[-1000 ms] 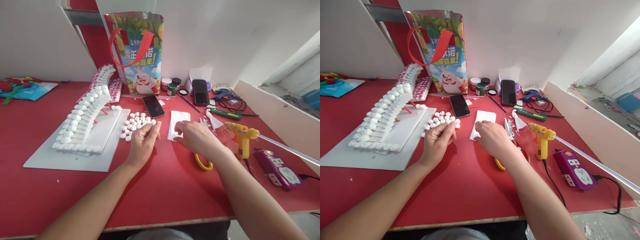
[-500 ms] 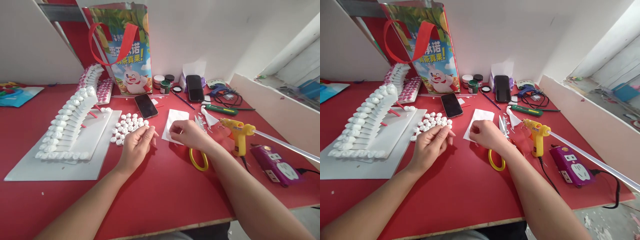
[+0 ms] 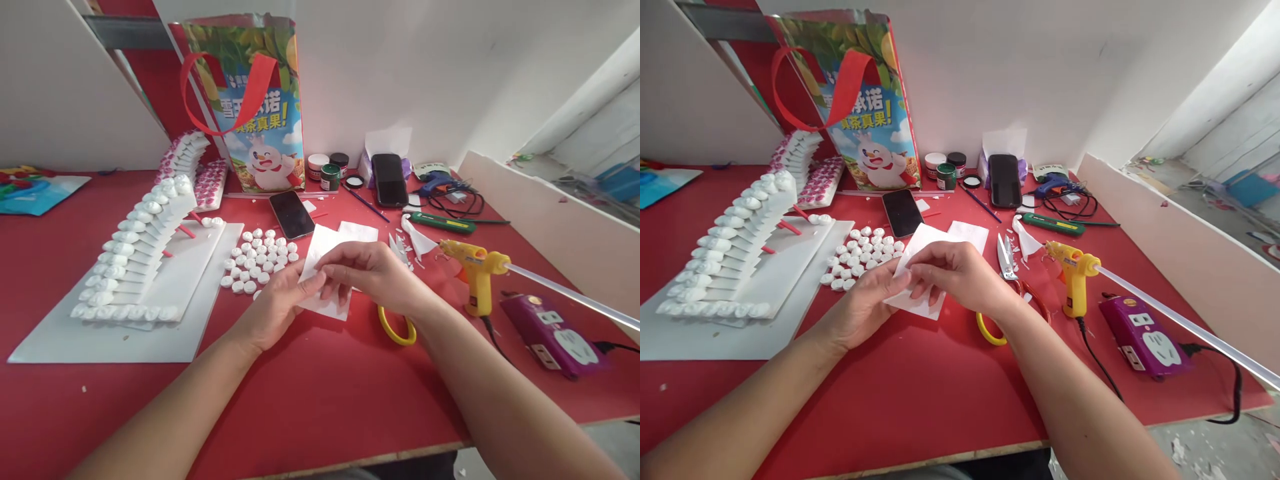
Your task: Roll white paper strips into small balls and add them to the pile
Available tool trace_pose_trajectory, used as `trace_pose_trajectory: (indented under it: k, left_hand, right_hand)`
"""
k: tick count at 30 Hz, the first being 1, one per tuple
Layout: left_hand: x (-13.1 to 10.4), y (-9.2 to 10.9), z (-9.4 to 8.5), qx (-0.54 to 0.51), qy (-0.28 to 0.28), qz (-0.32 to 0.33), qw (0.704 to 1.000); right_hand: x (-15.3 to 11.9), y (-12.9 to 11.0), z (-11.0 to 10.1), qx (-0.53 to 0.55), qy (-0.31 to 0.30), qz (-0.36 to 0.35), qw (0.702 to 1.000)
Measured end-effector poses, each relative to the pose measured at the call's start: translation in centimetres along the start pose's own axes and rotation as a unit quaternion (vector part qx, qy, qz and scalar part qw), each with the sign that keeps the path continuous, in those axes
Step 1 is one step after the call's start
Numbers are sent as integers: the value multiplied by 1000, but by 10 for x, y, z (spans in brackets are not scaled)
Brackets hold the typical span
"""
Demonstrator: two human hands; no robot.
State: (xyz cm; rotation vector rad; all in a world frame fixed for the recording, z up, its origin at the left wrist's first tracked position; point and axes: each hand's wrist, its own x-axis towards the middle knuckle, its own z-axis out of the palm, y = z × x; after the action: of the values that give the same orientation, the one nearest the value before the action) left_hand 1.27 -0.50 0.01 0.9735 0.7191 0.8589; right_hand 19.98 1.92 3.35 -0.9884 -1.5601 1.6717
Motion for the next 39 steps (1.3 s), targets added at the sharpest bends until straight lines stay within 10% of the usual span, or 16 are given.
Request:
trace_pose_trajectory:
  k: [7, 24, 33, 39]
  left_hand:
    - [-1, -2, 1, 141, 56, 66, 986]
    - [-2, -1, -2, 309, 166, 233, 907]
    - [-5, -1, 1, 248, 181, 170, 936]
    - [-3, 2, -5, 61, 94, 51, 992]
  right_hand:
    - [2, -2, -2, -18, 82, 41, 996]
    - [0, 2, -1, -43, 66, 43, 996]
    - [-2, 1, 8, -20, 49, 31, 998]
    - [-14, -12, 3, -92, 161, -182, 966]
